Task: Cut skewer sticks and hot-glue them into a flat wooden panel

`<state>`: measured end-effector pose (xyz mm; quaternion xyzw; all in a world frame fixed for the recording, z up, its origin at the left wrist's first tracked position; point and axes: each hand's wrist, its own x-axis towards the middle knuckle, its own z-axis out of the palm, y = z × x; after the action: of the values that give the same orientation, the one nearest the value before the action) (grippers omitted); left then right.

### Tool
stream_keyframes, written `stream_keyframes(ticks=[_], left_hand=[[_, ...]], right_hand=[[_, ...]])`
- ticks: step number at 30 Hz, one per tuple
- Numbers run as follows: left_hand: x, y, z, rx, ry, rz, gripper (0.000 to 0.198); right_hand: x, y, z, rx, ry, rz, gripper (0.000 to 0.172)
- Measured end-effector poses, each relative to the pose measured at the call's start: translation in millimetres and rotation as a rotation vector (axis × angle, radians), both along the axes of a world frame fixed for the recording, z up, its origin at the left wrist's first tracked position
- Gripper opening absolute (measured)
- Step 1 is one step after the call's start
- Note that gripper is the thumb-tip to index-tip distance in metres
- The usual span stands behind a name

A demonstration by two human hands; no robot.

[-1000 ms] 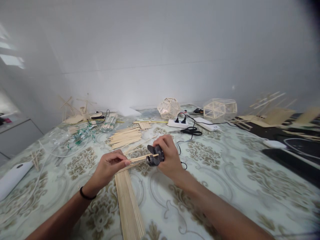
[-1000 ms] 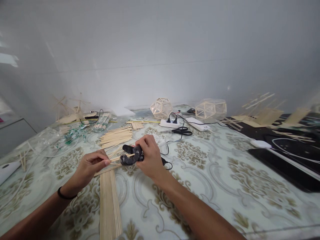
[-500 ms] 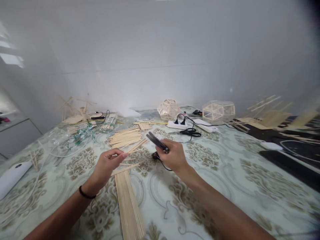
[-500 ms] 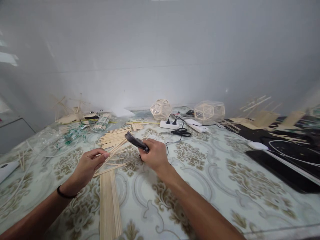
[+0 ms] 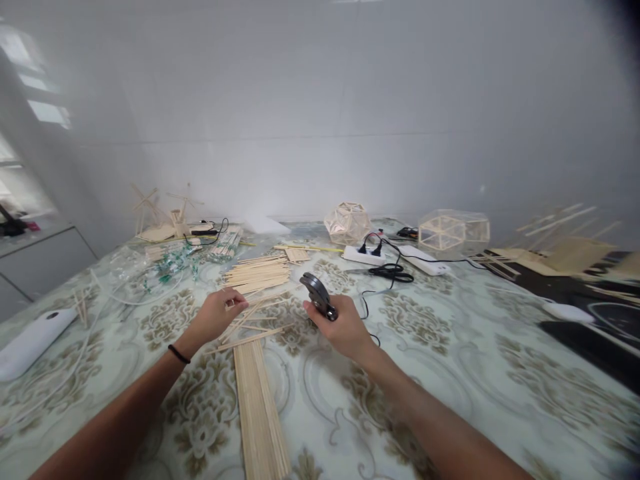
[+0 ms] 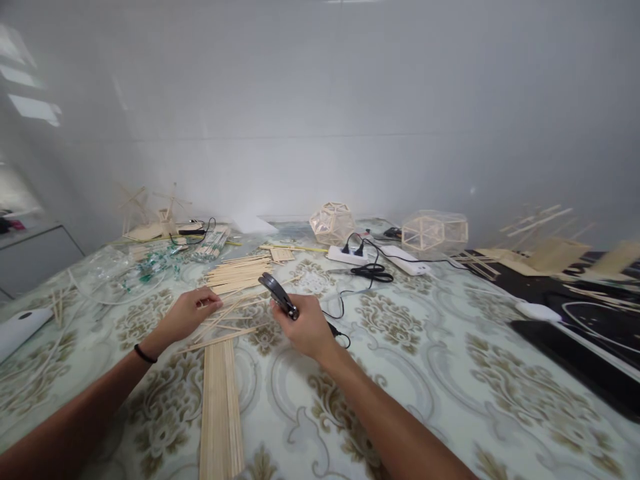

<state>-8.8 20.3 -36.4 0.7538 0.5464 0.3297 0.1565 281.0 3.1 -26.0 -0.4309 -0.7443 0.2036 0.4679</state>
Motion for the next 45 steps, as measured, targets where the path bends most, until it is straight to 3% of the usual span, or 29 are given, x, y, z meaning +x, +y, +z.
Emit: stream_keyframes(ticks=[6, 17, 34, 40, 45], left_hand=[[-6, 6, -5.4, -0.018, 0.053, -0.033, 0.029], [-34, 28, -16.6, 0.032, 0.142, 0.132, 0.023], [-34, 32, -32.4, -0.082, 0.355, 0.181, 0.010], [-34, 32, -28.6, -0.075, 0.300, 0.175, 0.012], [-34, 30, -12.7, -0.057, 0.163, 0.145, 0.015]], right_hand=[[-1, -1, -0.5, -0.021, -0.005, 0.045, 0.048], [-5, -6, -2.1, -0.051, -0.014, 0.120, 0.042], [-11, -12, -5.0, -0.070, -0.060, 0.222, 0.034], [-11, -14, -2.1, -0.044, -0.054, 0.230, 0.032], [-11, -14, -3.3, -0.088, -0.026, 0.198, 0.034]])
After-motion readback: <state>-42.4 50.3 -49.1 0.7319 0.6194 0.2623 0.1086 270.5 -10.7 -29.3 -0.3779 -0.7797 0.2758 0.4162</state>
